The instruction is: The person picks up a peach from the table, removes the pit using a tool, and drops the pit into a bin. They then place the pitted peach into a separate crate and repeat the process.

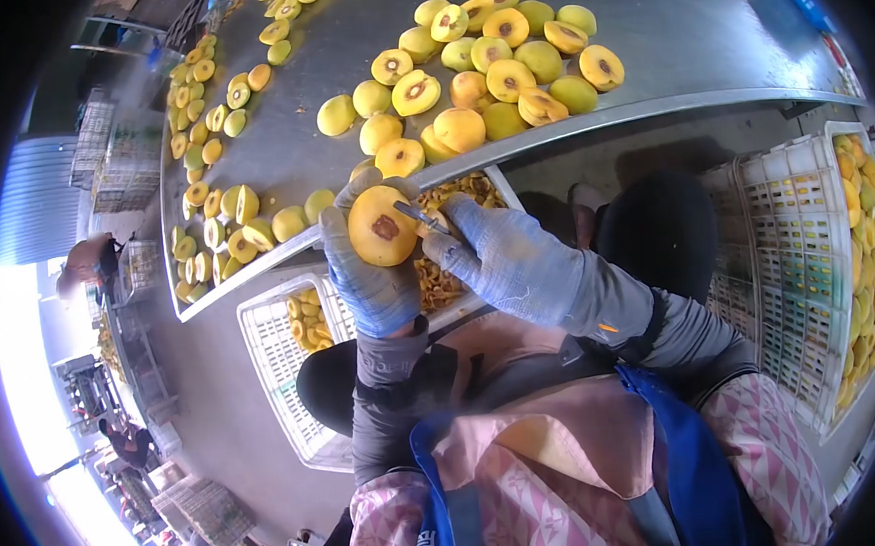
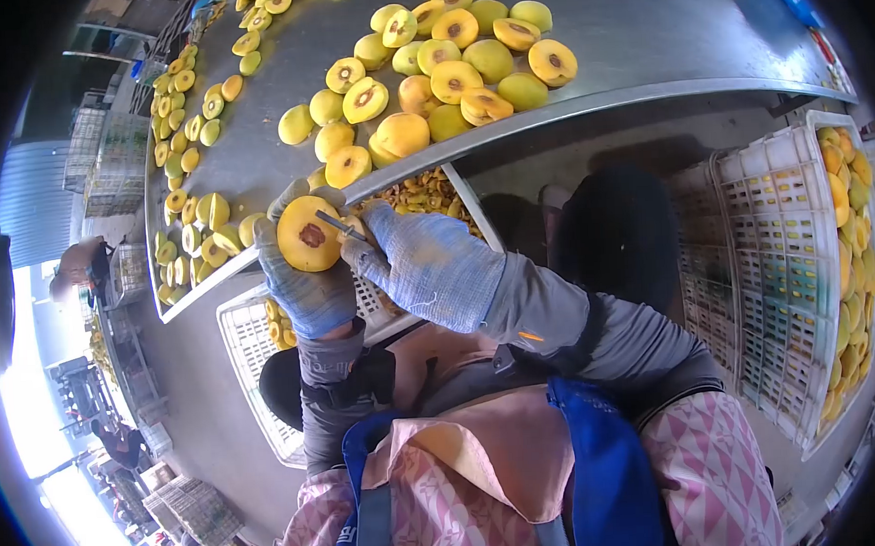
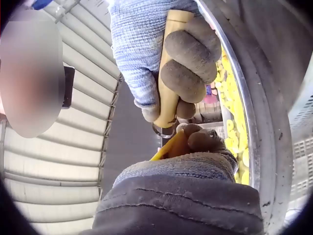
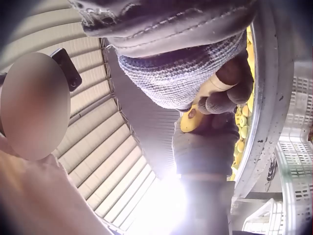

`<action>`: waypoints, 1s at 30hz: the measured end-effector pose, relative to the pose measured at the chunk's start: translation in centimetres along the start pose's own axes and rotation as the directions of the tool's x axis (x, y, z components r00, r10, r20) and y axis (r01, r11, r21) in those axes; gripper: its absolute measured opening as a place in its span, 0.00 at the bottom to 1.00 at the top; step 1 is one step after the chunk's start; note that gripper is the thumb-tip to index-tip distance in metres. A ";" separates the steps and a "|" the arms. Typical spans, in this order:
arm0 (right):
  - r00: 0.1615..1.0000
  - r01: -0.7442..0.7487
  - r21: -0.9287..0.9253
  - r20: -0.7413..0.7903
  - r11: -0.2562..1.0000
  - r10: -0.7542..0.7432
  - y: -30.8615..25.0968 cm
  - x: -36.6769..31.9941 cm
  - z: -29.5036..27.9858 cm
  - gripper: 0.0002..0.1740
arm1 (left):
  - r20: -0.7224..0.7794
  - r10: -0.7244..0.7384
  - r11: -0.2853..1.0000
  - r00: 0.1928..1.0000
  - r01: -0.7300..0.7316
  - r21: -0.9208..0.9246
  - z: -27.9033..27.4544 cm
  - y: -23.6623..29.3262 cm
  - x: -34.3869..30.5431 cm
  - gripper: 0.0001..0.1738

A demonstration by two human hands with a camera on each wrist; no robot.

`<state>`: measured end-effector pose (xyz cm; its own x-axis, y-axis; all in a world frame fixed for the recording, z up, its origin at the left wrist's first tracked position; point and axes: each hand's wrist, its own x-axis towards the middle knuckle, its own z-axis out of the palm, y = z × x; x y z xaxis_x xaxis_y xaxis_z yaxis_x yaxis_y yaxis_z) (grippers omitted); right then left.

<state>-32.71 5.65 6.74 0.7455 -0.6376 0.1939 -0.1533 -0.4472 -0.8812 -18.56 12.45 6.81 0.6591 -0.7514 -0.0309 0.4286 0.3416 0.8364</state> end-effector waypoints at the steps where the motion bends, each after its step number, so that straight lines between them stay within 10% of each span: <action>1: 1.000 -0.027 -0.049 0.006 0.998 0.027 0.0 0.0 0.0 0.21 | 0.001 -0.002 1.000 1.000 0.002 -0.001 -0.1 -0.1 0.0 0.31; 13: 0.987 0.127 -0.254 -0.063 0.959 -0.147 -0.7 -0.6 0.6 0.18 | 0.109 0.215 0.806 0.971 -0.239 0.542 0.7 -0.8 -0.3 0.29; 18: 0.980 0.197 -0.394 0.044 0.898 -0.196 -0.4 -0.8 0.3 0.18 | 0.058 -0.069 0.957 0.996 0.050 0.287 0.2 0.3 -0.1 0.32; 25: 0.986 0.151 -0.316 0.117 0.937 -0.120 -0.1 -0.7 0.6 0.19 | 0.001 -0.239 0.874 0.971 0.215 0.435 -1.1 0.5 0.8 0.37; 28: 0.996 0.084 -0.316 0.057 0.945 -0.069 -0.4 -0.7 0.8 0.19 | 0.067 -0.168 0.961 0.984 0.148 0.232 0.3 0.0 0.4 0.34; 30: 0.994 0.096 -0.291 0.073 0.952 -0.078 -0.4 -0.8 0.7 0.19 | 0.012 0.066 0.878 0.998 -0.064 0.474 -0.3 -0.9 -0.1 0.33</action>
<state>-32.74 6.80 6.64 0.8005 -0.5535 0.2297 -0.2633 -0.6692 -0.6949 -18.79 12.37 5.84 0.6784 -0.7340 0.0312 0.0415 0.0807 0.9959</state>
